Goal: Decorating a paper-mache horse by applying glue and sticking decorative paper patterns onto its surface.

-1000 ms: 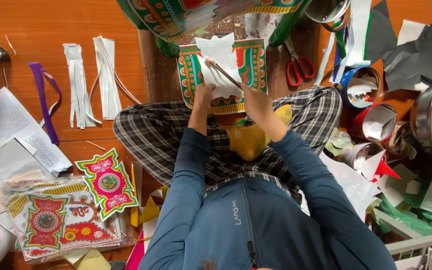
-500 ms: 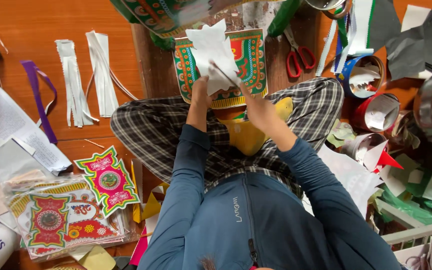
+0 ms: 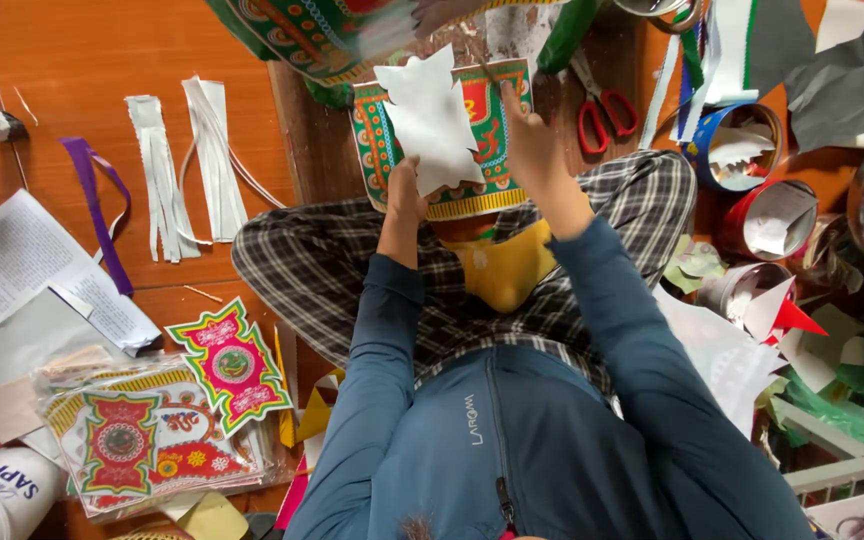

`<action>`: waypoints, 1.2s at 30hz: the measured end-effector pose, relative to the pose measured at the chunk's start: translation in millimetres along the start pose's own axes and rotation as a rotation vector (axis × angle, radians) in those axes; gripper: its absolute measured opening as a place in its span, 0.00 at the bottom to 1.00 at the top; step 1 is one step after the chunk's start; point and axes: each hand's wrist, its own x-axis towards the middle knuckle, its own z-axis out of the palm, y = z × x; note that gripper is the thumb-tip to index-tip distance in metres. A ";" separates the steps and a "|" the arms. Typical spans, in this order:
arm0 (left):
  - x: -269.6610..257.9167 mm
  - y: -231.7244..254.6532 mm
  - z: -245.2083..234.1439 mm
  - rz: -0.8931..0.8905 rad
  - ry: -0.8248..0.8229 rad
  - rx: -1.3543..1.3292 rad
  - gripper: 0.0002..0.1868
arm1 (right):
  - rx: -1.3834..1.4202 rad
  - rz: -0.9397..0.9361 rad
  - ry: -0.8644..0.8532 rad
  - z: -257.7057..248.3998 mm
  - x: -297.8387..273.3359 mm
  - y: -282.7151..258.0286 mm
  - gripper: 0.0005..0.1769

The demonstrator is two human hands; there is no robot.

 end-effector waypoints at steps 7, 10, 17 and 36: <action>9.9 2.8 10.3 -0.095 0.184 -0.246 0.42 | -0.083 -0.017 -0.283 -0.6 -124.9 -53.6 0.52; 36.9 -17.2 -14.5 -0.090 0.176 -0.321 0.39 | -0.013 -0.144 -0.273 -16.2 -152.6 -67.9 0.53; 15.3 -1.2 -13.3 -0.035 0.141 -0.263 0.45 | 0.089 -0.020 -0.342 -29.5 -163.7 -26.7 0.35; 15.5 2.8 -1.3 -0.075 0.151 -0.223 0.45 | 0.328 0.235 -0.348 8.6 -69.9 -57.2 0.46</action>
